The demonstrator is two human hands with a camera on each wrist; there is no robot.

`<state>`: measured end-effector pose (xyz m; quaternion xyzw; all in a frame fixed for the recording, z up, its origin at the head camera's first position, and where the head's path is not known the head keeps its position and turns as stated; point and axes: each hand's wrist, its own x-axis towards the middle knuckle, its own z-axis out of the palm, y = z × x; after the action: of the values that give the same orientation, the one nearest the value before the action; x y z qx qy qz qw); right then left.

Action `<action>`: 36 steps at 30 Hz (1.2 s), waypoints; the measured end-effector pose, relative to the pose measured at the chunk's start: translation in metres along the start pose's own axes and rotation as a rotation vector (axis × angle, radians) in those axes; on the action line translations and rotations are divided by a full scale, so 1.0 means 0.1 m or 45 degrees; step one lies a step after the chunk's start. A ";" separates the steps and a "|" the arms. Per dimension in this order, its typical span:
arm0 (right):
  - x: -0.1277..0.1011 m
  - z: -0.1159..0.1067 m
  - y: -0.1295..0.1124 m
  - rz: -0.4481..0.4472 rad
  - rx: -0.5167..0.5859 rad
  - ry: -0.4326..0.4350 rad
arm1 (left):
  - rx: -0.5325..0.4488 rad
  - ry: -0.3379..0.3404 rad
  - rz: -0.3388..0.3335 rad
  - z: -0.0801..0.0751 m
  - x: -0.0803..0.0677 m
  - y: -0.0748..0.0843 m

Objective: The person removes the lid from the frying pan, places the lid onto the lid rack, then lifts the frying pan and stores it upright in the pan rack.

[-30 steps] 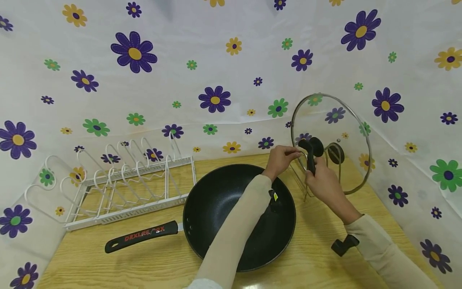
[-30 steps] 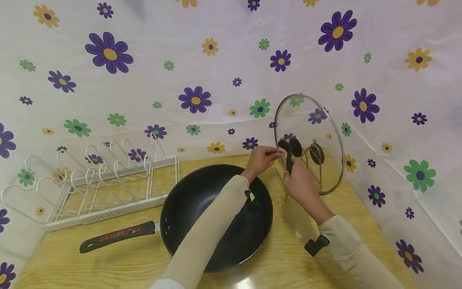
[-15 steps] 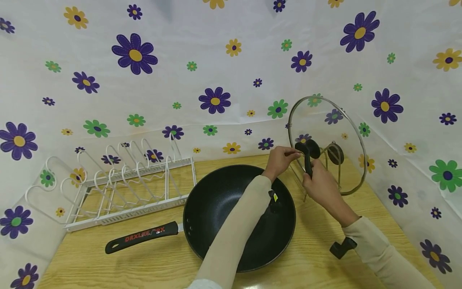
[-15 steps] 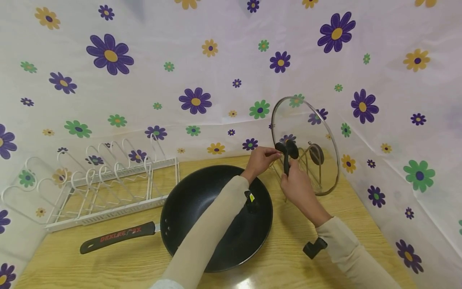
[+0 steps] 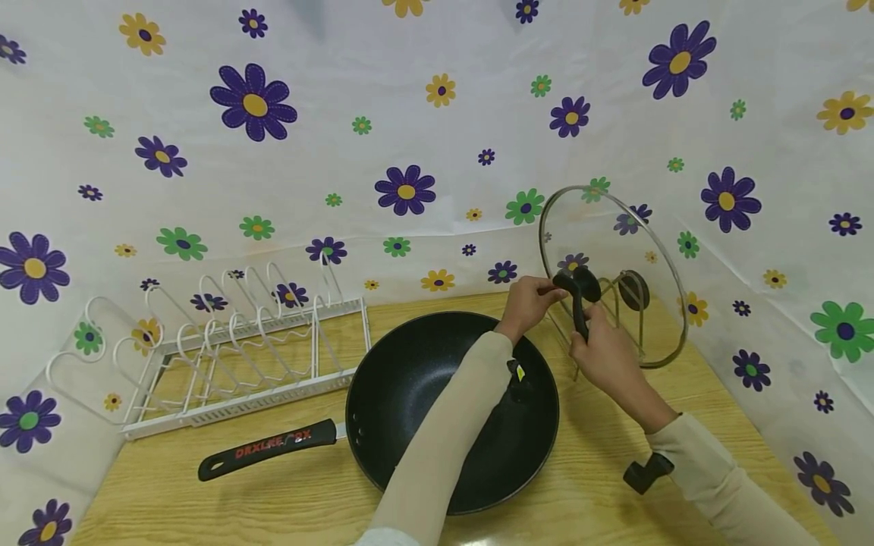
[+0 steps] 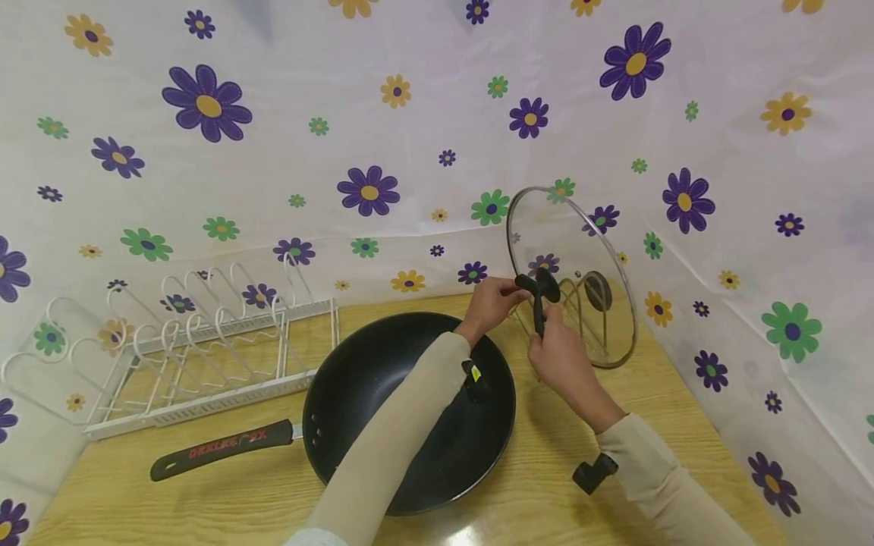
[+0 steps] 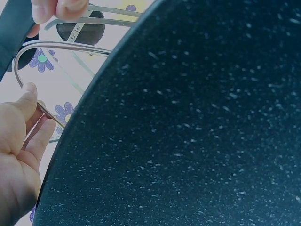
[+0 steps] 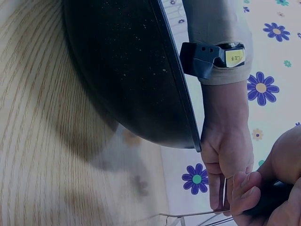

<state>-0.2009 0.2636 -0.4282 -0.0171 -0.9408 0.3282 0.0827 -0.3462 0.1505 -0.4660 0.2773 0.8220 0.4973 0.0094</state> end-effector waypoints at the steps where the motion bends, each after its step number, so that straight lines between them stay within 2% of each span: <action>1: 0.00 0.00 0.00 -0.001 0.006 -0.001 | -0.001 -0.001 -0.003 0.00 0.00 0.00; 11: -0.01 0.03 -0.01 0.054 0.089 -0.024 | 0.005 0.008 0.026 -0.01 0.00 -0.01; 21: 0.01 0.05 -0.02 0.097 0.165 -0.042 | -0.001 0.012 -0.012 -0.02 0.01 -0.01; 30: 0.01 0.03 0.00 0.139 0.252 -0.095 | 0.003 -0.009 -0.031 -0.04 0.01 0.00; 36: 0.01 0.01 0.03 0.133 0.299 -0.105 | -0.018 -0.037 -0.012 -0.04 0.00 0.00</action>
<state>-0.2022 0.2655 -0.4305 -0.0429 -0.8963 0.4404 0.0281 -0.3474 0.1469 -0.4640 0.2803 0.8197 0.4989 0.0255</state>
